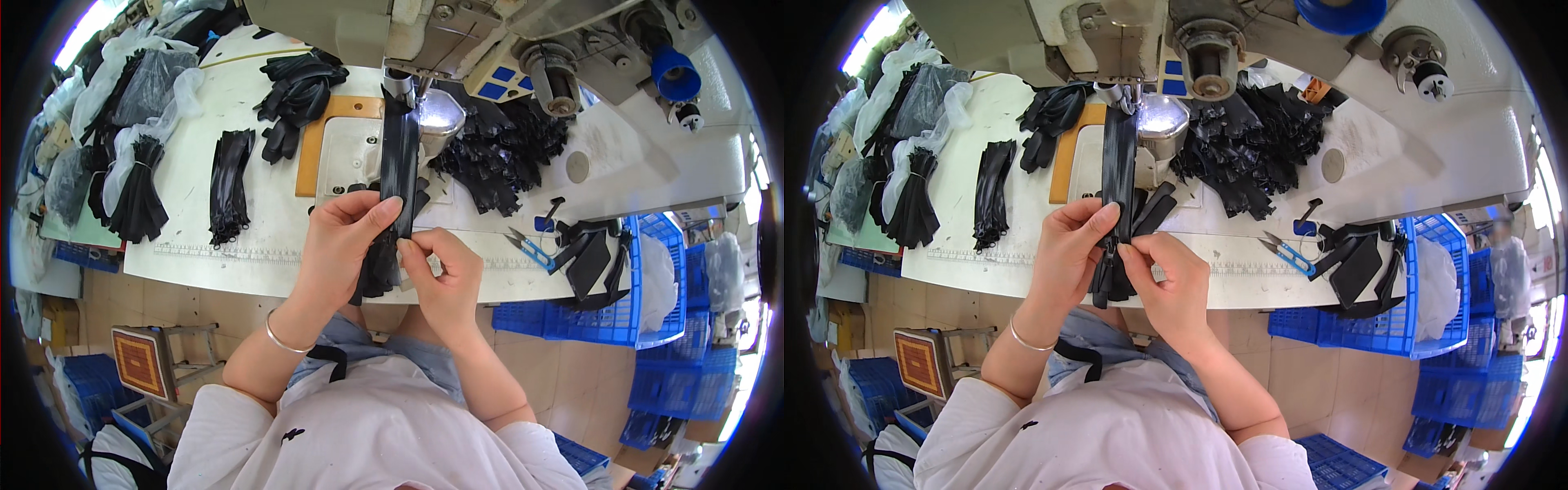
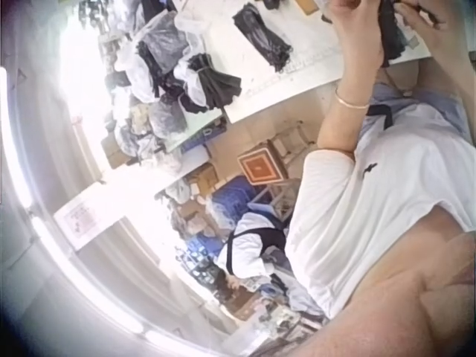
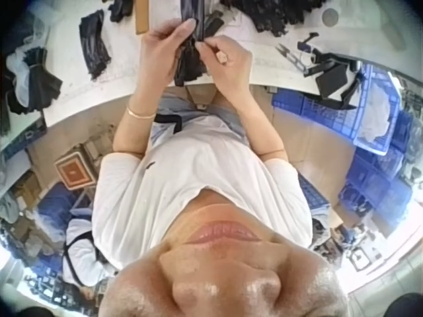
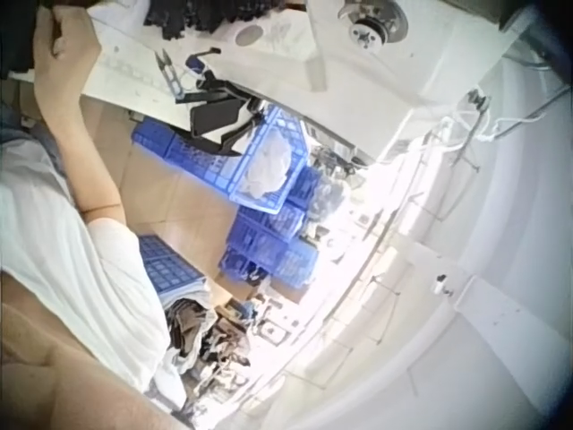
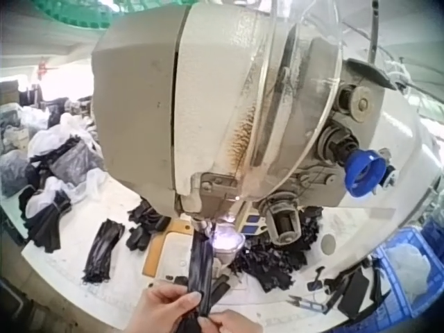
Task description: Stitching black elastic straps using an industrial sewing machine.
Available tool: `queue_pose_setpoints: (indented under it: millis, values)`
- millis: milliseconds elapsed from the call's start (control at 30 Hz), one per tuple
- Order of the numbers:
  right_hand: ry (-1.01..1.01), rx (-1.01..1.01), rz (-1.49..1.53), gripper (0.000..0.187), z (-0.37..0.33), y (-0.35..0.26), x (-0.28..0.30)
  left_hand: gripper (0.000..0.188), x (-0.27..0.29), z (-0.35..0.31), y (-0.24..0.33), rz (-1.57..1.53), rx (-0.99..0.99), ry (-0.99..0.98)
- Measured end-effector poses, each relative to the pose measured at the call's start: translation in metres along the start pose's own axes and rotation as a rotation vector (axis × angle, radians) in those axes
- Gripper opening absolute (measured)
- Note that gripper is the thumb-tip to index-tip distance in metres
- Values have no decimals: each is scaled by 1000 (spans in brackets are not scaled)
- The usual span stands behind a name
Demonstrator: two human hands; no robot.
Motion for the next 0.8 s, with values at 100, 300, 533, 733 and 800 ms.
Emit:
queue_pose_setpoints:
  millis: [100, 300, 533, 733, 800]
  values:
    - [10, 12, -6, 8, -1, -2, 0, 13, -4, -4, 1, -19, 14, 74]
    - [22, 13, 29, 7, 9, 1, -1, 15, -7, 7, 6, -48, -26, 33]
    - [47, 15, 43, 9, 29, 2, -1, 11, -8, 24, 19, 22, -47, -55]
    - [41, 0, 73, 10, 47, 5, -4, 12, -13, 36, 30, -111, -29, 30]
    - [47, 10, 72, 11, 56, 6, -3, 13, -14, 41, 38, -24, -78, -5]
Point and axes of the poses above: each hand's wrist, its own z-axis towards the middle knuckle, its own x-axis out of the back of the hand, y = z × x, the point moved 6 cm from there along z, towards the middle knuckle, and after that the axes turned 6 degrees about x, right-handed, at the moved point
